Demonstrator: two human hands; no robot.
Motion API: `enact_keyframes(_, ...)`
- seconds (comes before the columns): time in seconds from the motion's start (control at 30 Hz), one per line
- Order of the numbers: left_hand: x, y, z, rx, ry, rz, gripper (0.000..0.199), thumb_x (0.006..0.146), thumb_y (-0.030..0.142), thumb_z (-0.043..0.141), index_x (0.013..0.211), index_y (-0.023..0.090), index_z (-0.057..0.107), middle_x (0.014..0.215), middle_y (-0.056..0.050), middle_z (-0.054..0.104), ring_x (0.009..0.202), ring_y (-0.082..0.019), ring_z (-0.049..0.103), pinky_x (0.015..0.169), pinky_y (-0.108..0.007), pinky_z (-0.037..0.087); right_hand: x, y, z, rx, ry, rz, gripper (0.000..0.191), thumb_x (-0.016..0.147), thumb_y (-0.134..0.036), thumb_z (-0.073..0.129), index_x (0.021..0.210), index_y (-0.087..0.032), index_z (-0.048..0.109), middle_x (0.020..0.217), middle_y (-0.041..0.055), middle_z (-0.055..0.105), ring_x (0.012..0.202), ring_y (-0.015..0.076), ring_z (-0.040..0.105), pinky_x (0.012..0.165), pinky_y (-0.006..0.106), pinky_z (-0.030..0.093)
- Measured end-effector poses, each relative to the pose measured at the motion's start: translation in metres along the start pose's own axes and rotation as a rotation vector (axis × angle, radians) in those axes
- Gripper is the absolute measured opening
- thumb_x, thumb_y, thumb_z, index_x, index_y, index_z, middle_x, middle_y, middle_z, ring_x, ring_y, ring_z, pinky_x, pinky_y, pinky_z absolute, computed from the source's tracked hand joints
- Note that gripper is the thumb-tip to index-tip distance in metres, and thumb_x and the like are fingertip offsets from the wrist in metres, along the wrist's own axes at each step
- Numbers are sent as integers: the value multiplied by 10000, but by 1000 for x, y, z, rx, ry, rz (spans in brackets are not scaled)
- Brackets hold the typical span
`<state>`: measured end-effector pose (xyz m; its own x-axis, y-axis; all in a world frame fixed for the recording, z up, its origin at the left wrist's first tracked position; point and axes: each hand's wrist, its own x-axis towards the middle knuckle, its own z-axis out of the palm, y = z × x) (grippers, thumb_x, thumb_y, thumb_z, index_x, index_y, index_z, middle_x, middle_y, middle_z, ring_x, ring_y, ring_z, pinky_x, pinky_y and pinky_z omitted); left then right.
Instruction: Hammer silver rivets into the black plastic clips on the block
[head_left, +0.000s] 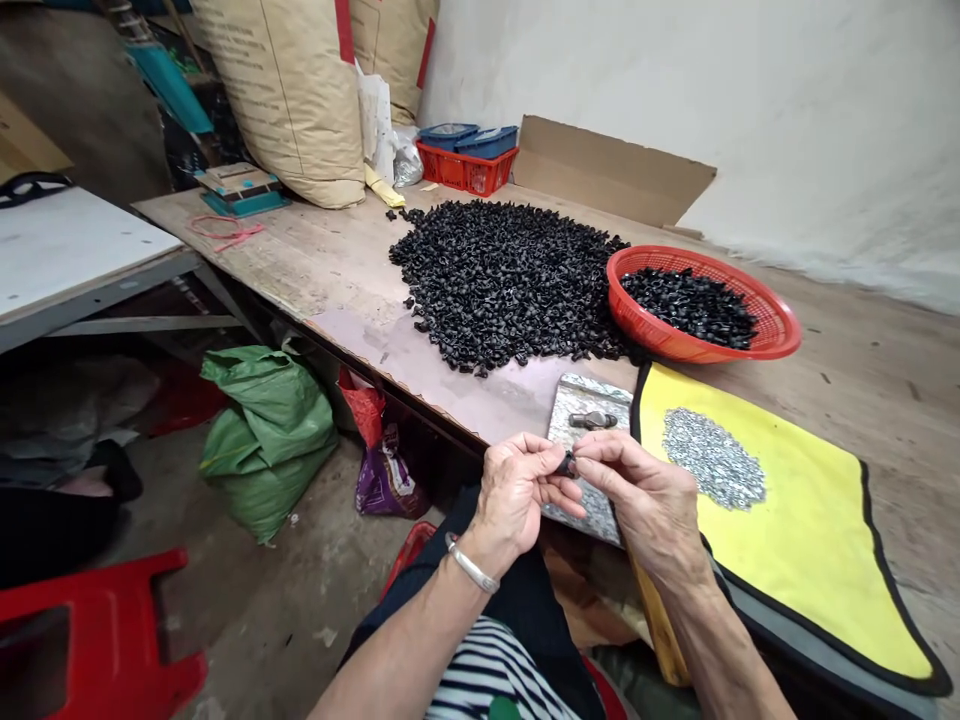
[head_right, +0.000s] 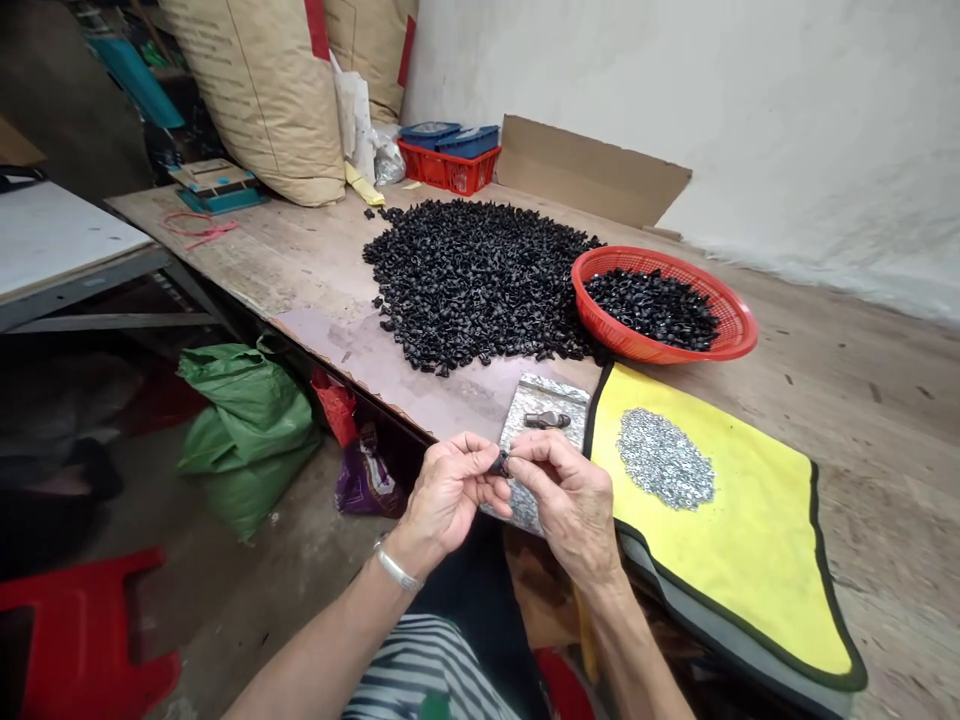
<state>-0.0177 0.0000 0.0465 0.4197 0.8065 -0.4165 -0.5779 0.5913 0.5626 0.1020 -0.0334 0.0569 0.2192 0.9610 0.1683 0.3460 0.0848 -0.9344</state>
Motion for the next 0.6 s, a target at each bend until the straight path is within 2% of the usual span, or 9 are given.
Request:
enact_keyframes(0.2, 1, -4, -2, 19, 13, -8, 269, 592, 278, 719, 650, 108, 519, 430, 3, 540, 340, -128, 531, 334, -241, 478, -2, 0, 2, -64, 2, -23, 96, 750, -265, 613, 677, -204, 606, 798, 19, 597, 810, 161, 554, 773, 303, 432)
enact_keyframes(0.3, 2, -6, -3, 20, 8, 8, 299, 581, 308, 735, 646, 107, 524, 427, 4, 539, 335, -124, 525, 320, -233, 468, -1, -1, 3, -73, -11, 13, 88, 735, -260, 622, 670, -202, 611, 795, 24, 603, 810, 165, 556, 756, 301, 438)
enact_keyframes(0.43, 2, -7, -4, 36, -25, 41, 318, 582, 333, 744, 649, 104, 533, 414, 0, 544, 326, -124, 521, 313, -224, 460, 3, -3, 2, 49, 2, 150, 84, 663, -242, 675, 633, -183, 623, 762, 23, 627, 773, 161, 578, 705, 284, 457)
enact_keyframes(0.53, 2, -7, -7, 65, -51, 56, 318, 600, 342, 736, 654, 100, 537, 416, -21, 566, 318, -125, 519, 312, -220, 455, 5, -3, 0, 141, -26, 283, 129, 601, -247, 718, 665, -166, 640, 709, 20, 635, 642, 136, 567, 595, 266, 458)
enact_keyframes(0.6, 2, -6, -10, 77, -85, 58, 308, 627, 347, 718, 663, 96, 543, 427, -34, 581, 323, -126, 525, 321, -221, 461, 6, -2, -1, 165, -42, 322, 150, 594, -256, 730, 671, -158, 647, 679, 18, 634, 583, 120, 549, 557, 258, 449)
